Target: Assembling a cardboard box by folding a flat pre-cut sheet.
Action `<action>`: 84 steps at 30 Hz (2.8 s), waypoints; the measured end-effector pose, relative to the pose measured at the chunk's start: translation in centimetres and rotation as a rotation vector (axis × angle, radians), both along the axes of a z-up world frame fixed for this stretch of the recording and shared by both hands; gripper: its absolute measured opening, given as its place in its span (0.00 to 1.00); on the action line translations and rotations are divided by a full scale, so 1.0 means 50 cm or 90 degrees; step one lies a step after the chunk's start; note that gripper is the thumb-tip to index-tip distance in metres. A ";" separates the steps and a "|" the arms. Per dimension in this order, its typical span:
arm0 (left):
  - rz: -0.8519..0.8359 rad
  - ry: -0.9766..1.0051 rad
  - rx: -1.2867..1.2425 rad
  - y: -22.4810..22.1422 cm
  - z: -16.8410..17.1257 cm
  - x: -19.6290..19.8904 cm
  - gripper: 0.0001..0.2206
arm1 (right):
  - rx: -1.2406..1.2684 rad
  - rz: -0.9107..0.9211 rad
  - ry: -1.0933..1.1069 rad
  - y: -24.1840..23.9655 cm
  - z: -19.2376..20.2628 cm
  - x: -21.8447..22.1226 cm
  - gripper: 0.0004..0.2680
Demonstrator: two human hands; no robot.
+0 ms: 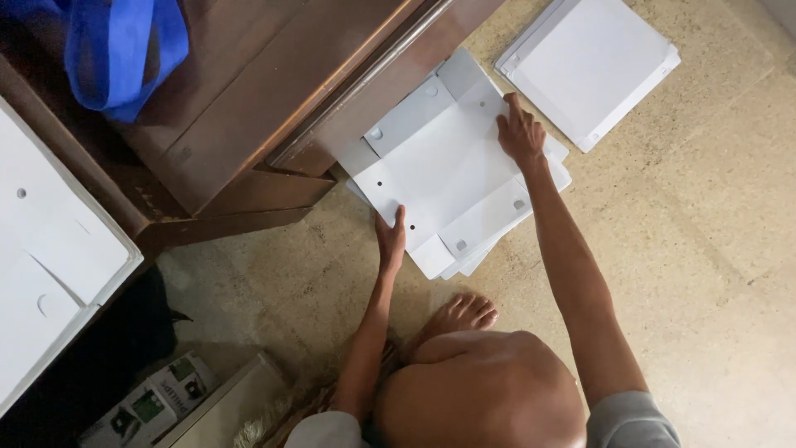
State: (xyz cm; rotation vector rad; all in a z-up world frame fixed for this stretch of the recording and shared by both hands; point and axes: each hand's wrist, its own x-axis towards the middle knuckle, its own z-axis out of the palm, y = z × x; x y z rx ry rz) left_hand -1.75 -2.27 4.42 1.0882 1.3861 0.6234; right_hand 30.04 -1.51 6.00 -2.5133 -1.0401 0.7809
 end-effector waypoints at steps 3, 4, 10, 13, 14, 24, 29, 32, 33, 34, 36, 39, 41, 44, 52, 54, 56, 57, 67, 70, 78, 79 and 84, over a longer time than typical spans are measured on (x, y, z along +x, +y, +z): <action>0.002 0.002 -0.015 0.017 0.059 0.013 0.28 | -0.038 -0.007 -0.018 0.013 -0.036 0.006 0.13; 0.002 0.002 -0.017 0.015 0.055 0.010 0.28 | -0.040 -0.007 -0.019 0.009 -0.032 0.008 0.13; -0.037 -0.074 -0.066 0.022 0.054 -0.007 0.31 | 0.090 0.040 0.041 -0.001 0.005 0.037 0.12; -0.003 -0.056 -0.137 0.035 0.039 -0.002 0.34 | 0.112 0.055 0.096 0.011 0.010 0.042 0.12; 0.000 -0.066 -0.145 0.038 0.032 -0.001 0.34 | 0.108 0.050 0.073 0.015 0.003 0.041 0.12; 0.077 -0.262 -0.263 0.040 0.081 -0.009 0.31 | 0.040 0.004 0.173 -0.002 0.037 0.080 0.15; 0.109 -0.280 -0.302 0.027 0.100 -0.016 0.29 | 0.061 0.007 0.161 -0.014 0.036 0.108 0.16; 0.102 -0.289 -0.282 0.005 0.107 -0.017 0.29 | 0.079 0.037 0.141 -0.020 0.051 0.122 0.15; 0.106 -0.285 -0.266 -0.007 0.107 -0.015 0.29 | 0.076 0.046 0.125 -0.023 0.061 0.126 0.14; 0.105 -0.286 -0.267 -0.010 0.117 -0.005 0.29 | 0.076 0.045 0.124 -0.022 0.069 0.125 0.14; 0.114 -0.194 -0.214 -0.022 0.136 0.015 0.30 | 0.145 0.069 0.105 -0.036 0.083 0.122 0.13; 0.076 -0.195 -0.211 -0.023 0.154 0.032 0.30 | 0.152 0.086 0.090 -0.066 0.095 0.134 0.11; 0.059 -0.281 -0.262 -0.020 0.097 0.015 0.35 | 0.187 0.057 0.100 -0.085 0.073 0.142 0.11; 0.043 -0.396 -0.326 -0.017 0.061 0.007 0.38 | 0.214 0.043 0.087 -0.095 0.021 0.141 0.11; 0.086 -0.283 -0.293 -0.009 -0.021 -0.016 0.27 | 0.118 0.064 0.000 -0.051 -0.074 0.065 0.27; 0.056 -0.351 -0.327 -0.012 -0.007 -0.021 0.30 | 0.114 0.055 0.051 -0.057 -0.079 0.084 0.32; 0.057 -0.346 -0.377 -0.016 0.011 -0.028 0.32 | 0.098 0.021 0.073 -0.068 -0.079 0.099 0.30; 0.054 -0.345 -0.422 -0.016 0.021 -0.028 0.35 | 0.087 -0.014 0.090 -0.071 -0.077 0.110 0.27; -0.044 -0.403 -0.413 -0.029 -0.022 -0.050 0.25 | 0.026 -0.004 0.102 -0.078 -0.088 0.123 0.25; -0.040 -0.398 -0.438 -0.043 -0.015 -0.047 0.25 | -0.005 0.021 0.088 -0.078 -0.093 0.130 0.28; -0.040 -0.324 -0.426 -0.056 0.008 -0.028 0.27 | -0.021 0.027 0.147 -0.083 -0.112 0.145 0.22; -0.040 -0.324 -0.426 -0.056 -0.003 -0.032 0.27 | -0.020 0.028 0.147 -0.083 -0.110 0.143 0.22; -0.095 -0.236 -0.381 -0.067 -0.063 -0.046 0.20 | -0.017 0.029 0.126 -0.091 -0.112 0.123 0.15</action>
